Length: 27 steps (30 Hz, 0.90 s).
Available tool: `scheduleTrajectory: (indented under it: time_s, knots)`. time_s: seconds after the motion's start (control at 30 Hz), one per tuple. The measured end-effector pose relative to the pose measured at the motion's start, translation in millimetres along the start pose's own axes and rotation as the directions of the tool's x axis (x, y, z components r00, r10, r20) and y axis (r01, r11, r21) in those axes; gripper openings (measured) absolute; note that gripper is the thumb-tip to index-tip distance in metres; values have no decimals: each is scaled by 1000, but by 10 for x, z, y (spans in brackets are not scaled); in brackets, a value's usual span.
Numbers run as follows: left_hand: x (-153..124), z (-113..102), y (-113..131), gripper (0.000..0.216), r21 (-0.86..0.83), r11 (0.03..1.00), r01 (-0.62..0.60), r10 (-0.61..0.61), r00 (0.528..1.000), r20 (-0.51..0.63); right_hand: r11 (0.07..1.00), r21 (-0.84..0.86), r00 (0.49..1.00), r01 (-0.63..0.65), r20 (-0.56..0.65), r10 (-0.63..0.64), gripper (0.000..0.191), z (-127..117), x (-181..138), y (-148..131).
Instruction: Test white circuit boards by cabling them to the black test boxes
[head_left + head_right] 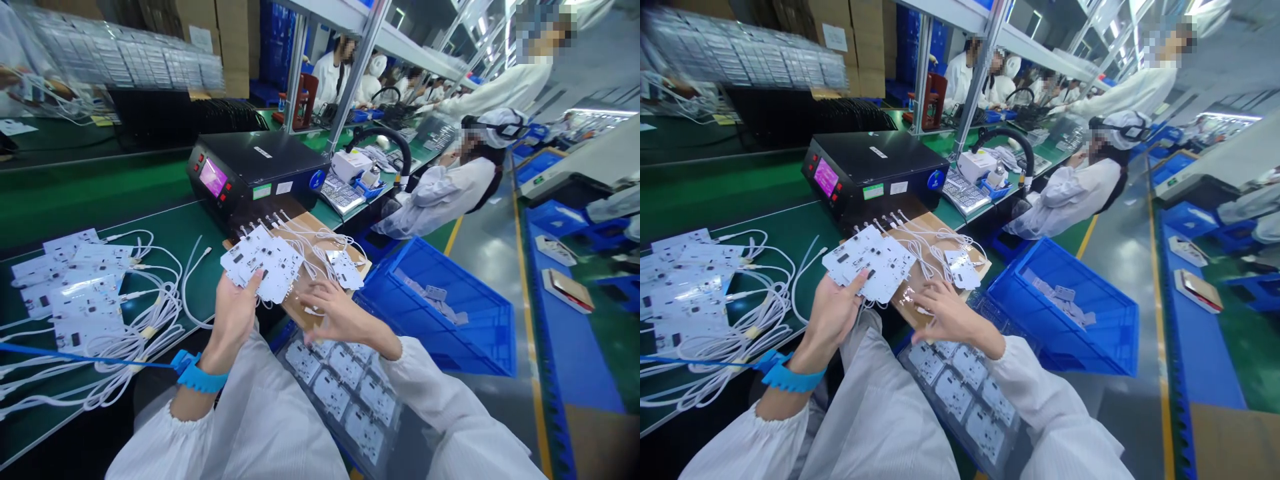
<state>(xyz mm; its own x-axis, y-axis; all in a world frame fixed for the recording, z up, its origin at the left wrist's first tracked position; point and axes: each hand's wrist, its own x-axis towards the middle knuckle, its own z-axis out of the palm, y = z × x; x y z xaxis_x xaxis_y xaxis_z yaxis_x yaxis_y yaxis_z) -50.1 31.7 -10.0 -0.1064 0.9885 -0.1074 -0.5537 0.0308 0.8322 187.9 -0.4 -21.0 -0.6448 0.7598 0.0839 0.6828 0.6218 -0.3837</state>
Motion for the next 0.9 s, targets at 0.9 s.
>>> scheduleTrajectory:
  time_s: [0.9]
  knots:
    - [38, 371, -625, 46, 43, 995, 89, -90, 996, 12, 827, 440, 926, -351, 297, 235, 43, -572, 853, 637]
